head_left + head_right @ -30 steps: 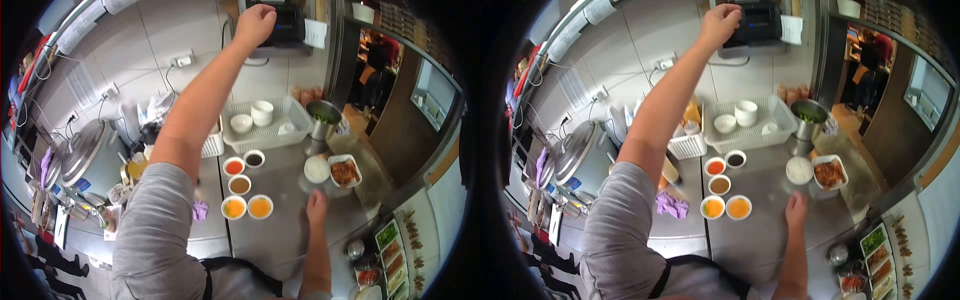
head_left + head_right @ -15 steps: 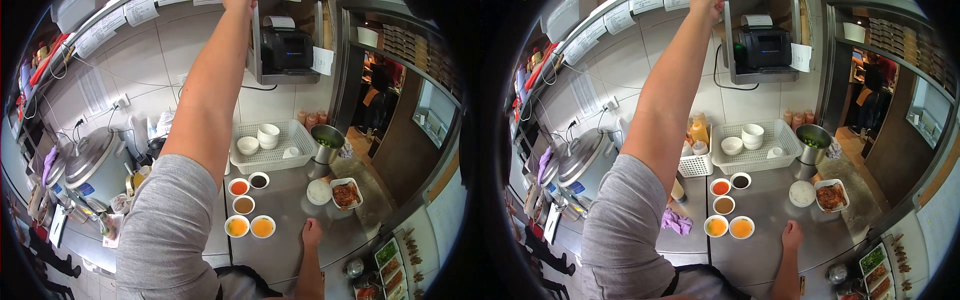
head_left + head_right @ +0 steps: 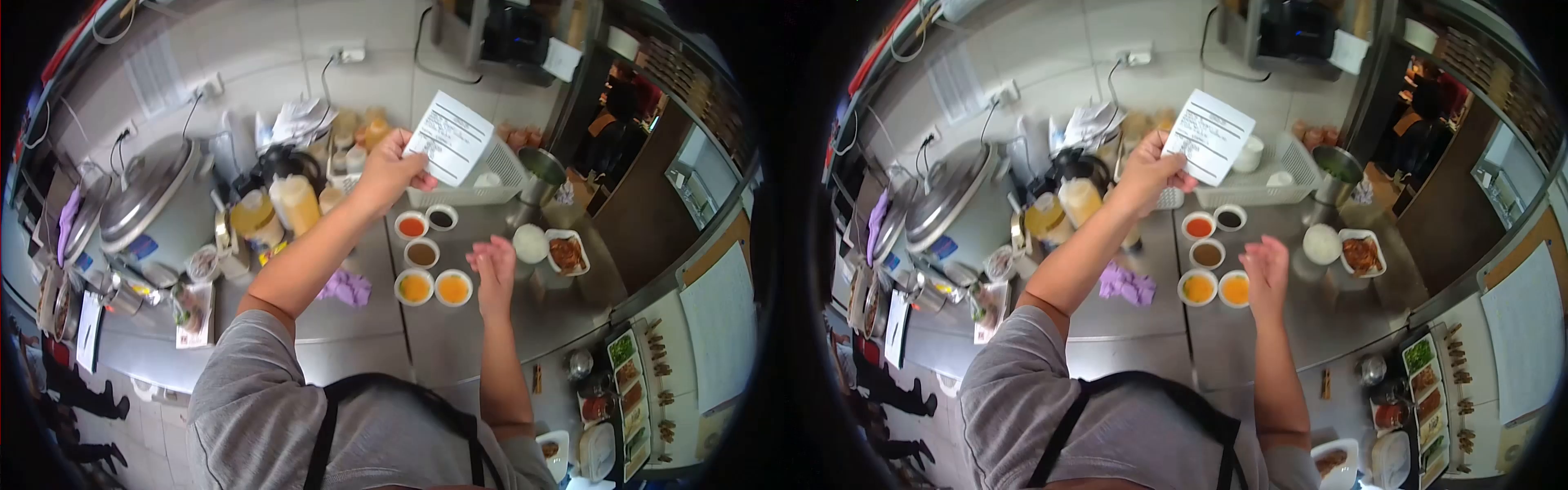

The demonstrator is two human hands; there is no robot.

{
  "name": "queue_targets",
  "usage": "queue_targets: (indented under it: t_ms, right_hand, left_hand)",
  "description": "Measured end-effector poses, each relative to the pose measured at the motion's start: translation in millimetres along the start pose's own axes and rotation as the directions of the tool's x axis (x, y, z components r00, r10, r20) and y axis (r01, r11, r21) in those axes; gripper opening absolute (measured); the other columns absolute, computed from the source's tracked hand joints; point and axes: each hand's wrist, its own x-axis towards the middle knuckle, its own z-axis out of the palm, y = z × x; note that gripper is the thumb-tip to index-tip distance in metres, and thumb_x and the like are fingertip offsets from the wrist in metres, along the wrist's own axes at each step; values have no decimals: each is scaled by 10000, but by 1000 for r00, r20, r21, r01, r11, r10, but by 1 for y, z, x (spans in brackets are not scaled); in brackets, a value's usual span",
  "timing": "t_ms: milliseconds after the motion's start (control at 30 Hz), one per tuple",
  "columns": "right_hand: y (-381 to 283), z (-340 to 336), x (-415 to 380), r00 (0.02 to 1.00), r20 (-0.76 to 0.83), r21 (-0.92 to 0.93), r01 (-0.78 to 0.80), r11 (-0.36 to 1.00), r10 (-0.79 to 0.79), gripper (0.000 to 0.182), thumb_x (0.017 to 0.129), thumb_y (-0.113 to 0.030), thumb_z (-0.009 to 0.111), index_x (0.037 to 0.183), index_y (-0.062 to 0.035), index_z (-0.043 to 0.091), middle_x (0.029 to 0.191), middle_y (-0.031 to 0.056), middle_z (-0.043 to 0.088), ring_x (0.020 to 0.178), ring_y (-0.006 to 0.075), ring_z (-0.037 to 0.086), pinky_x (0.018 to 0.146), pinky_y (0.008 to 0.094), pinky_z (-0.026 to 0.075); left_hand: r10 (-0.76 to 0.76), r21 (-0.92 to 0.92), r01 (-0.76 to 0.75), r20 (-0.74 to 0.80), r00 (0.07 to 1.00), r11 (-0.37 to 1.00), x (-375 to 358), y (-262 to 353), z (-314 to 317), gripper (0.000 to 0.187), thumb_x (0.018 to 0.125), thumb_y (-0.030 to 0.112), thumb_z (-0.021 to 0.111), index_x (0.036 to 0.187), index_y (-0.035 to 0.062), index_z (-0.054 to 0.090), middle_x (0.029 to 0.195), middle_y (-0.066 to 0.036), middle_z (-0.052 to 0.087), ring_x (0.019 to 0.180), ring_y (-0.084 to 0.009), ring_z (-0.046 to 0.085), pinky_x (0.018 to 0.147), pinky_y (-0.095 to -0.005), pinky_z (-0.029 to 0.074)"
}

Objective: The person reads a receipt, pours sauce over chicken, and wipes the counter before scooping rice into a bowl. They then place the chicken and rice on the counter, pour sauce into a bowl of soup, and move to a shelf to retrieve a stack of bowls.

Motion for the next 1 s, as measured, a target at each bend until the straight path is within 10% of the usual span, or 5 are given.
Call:
queue_targets:
  t_ms: [133,333,533,700,1000]
  right_hand:
    - [2,75,-22,975,181,199,95,975,-132,480,787,6,471,1185,-36,207,988,119,464,847,140,483,747,247,406]
    - [53,153,-82,944,181,33,-288,957,278,536,785,8,415,1248,-47,151,1002,153,515,837,130,516,661,223,421]
    - [109,198,-144,671,287,-371,-580,725,684,603,729,25,453,1259,-60,178,750,129,570,575,137,535,513,240,421]
    - [138,226,-169,723,311,-703,-262,662,617,543,713,-39,489,1215,-78,288,770,123,550,634,231,540,612,332,427]
    - [140,255,-201,865,403,-866,255,429,299,156,681,-49,527,728,-183,593,1161,87,406,1099,322,328,894,426,260]
  left_hand:
    - [-141,-51,139,-34,989,989,-78,-29,-42,136,764,7,475,865,4,382,738,-95,554,540,-113,566,477,-212,490]
    - [-458,-80,451,-170,873,889,-201,-70,-118,209,757,8,487,938,21,384,783,-76,564,619,-104,565,557,-211,462]
    - [-216,264,256,-171,961,930,-307,-113,-210,616,740,32,546,1248,56,200,1022,-140,530,938,-190,513,796,-282,376]
    - [-209,929,169,-103,972,330,-335,-112,-253,496,691,255,626,1149,172,455,1151,-78,483,1163,-311,343,908,-428,260]
    - [-113,972,109,-86,990,210,-335,-119,-265,400,671,321,624,1036,172,561,1199,-71,448,1174,-302,316,923,-441,255]
